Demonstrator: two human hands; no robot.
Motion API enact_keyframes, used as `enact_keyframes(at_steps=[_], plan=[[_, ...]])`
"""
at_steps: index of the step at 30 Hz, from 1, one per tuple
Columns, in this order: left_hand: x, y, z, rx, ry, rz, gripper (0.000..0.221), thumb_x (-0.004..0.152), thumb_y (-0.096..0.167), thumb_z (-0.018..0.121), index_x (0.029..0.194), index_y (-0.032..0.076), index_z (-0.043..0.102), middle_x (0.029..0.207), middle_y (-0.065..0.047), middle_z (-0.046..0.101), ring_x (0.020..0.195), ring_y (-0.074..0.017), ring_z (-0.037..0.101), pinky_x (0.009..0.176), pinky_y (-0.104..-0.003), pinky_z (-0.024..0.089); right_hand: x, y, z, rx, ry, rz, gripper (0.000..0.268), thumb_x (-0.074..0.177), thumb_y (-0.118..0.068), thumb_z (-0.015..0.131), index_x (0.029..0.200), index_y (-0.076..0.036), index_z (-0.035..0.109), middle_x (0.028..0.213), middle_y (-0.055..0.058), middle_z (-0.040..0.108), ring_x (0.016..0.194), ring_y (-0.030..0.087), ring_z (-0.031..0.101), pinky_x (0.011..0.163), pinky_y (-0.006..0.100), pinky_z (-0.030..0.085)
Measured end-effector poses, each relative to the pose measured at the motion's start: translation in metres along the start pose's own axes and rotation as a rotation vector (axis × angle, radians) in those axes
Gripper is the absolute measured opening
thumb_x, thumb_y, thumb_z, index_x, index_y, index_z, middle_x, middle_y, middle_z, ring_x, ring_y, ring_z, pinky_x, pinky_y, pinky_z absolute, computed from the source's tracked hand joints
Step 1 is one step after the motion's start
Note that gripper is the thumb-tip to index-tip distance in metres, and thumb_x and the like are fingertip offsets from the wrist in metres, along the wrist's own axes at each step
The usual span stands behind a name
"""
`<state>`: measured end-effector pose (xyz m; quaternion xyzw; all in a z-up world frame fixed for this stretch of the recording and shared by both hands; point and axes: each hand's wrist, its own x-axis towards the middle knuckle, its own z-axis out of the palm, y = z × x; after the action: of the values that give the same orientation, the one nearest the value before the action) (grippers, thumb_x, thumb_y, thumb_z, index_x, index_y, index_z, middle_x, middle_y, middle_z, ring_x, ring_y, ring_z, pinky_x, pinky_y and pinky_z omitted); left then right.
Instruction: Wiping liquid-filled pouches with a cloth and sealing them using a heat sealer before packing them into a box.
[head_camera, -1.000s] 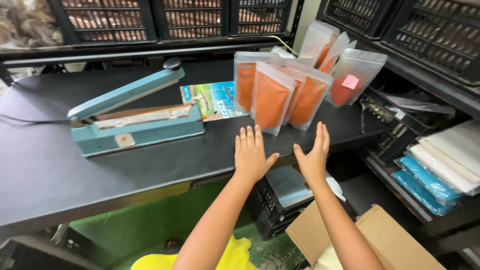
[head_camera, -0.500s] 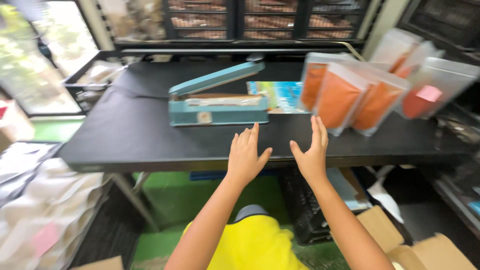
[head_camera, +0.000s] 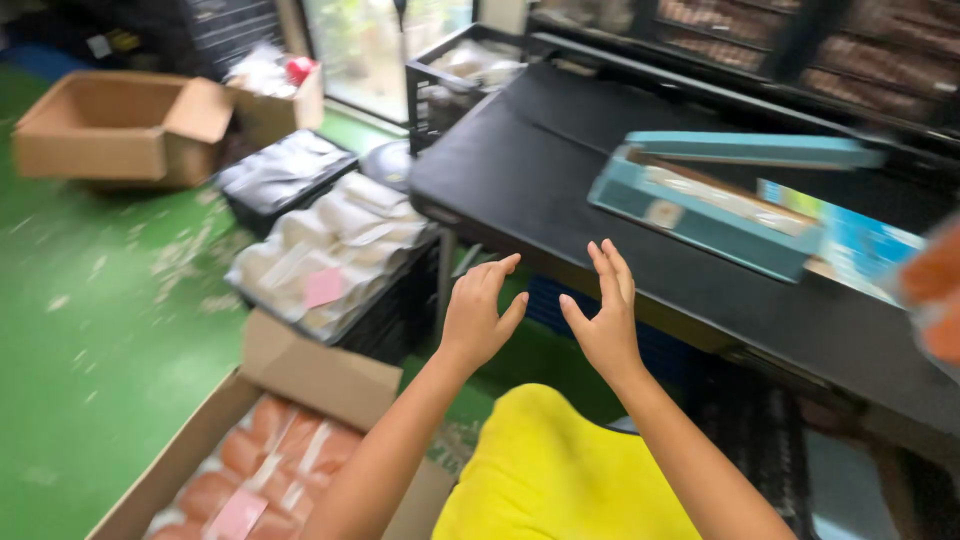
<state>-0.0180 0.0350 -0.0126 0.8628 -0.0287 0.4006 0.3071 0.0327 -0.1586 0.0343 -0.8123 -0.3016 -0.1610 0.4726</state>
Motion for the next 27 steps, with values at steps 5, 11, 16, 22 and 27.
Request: enact_keyframes(at_steps=[5, 11, 16, 22, 27], plan=[[-0.06, -0.076, -0.056, 0.133, 0.081, -0.195, 0.049, 0.09, 0.031, 0.069, 0.137, 0.019, 0.061, 0.113, -0.001, 0.064, 0.112, -0.0235, 0.062, 0.095, -0.041, 0.051, 0.002, -0.016, 0.092, 0.056, -0.189, -0.131, 0.076, 0.086, -0.012, 0.076, 0.156, -0.017, 0.045, 0.162, 0.013, 0.032, 0.148, 0.037, 0.035, 0.12, 0.053, 0.031], [-0.158, -0.155, -0.1, 0.239, 0.093, -0.438, 0.036, 0.09, 0.033, 0.069, 0.125, 0.025, 0.066, 0.11, 0.001, 0.063, 0.11, -0.0238, 0.063, 0.092, -0.042, 0.051, -0.017, -0.029, 0.196, 0.121, -0.403, -0.244, 0.074, 0.086, -0.01, 0.076, 0.154, -0.016, 0.048, 0.159, 0.013, 0.035, 0.146, 0.034, 0.039, 0.119, 0.049, 0.035], [-0.281, -0.209, -0.112, 0.336, 0.024, -0.667, 0.03, 0.09, 0.034, 0.068, 0.12, 0.027, 0.068, 0.11, 0.001, 0.063, 0.11, -0.0237, 0.063, 0.091, -0.042, 0.052, -0.048, -0.023, 0.27, 0.159, -0.577, -0.341, 0.072, 0.084, -0.003, 0.076, 0.151, -0.013, 0.051, 0.154, 0.016, 0.041, 0.142, 0.037, 0.043, 0.117, 0.05, 0.037], [-0.438, -0.249, -0.1, 0.386, -0.077, -1.085, 0.027, 0.09, 0.029, 0.066, 0.115, 0.021, 0.072, 0.104, -0.008, 0.067, 0.108, -0.0328, 0.066, 0.095, -0.05, 0.051, -0.098, 0.003, 0.351, 0.149, -0.812, -0.417, 0.07, 0.082, -0.004, 0.076, 0.148, -0.014, 0.055, 0.15, 0.013, 0.048, 0.14, 0.032, 0.047, 0.116, 0.047, 0.04], [-0.532, -0.27, -0.073, 0.406, -0.201, -1.434, 0.031, 0.09, 0.041, 0.063, 0.115, 0.024, 0.073, 0.106, -0.002, 0.068, 0.109, -0.0288, 0.067, 0.089, -0.05, 0.053, -0.142, 0.02, 0.4, 0.075, -1.064, -0.441, 0.065, 0.085, -0.007, 0.074, 0.147, -0.015, 0.055, 0.146, 0.014, 0.051, 0.136, 0.036, 0.05, 0.115, 0.049, 0.04]])
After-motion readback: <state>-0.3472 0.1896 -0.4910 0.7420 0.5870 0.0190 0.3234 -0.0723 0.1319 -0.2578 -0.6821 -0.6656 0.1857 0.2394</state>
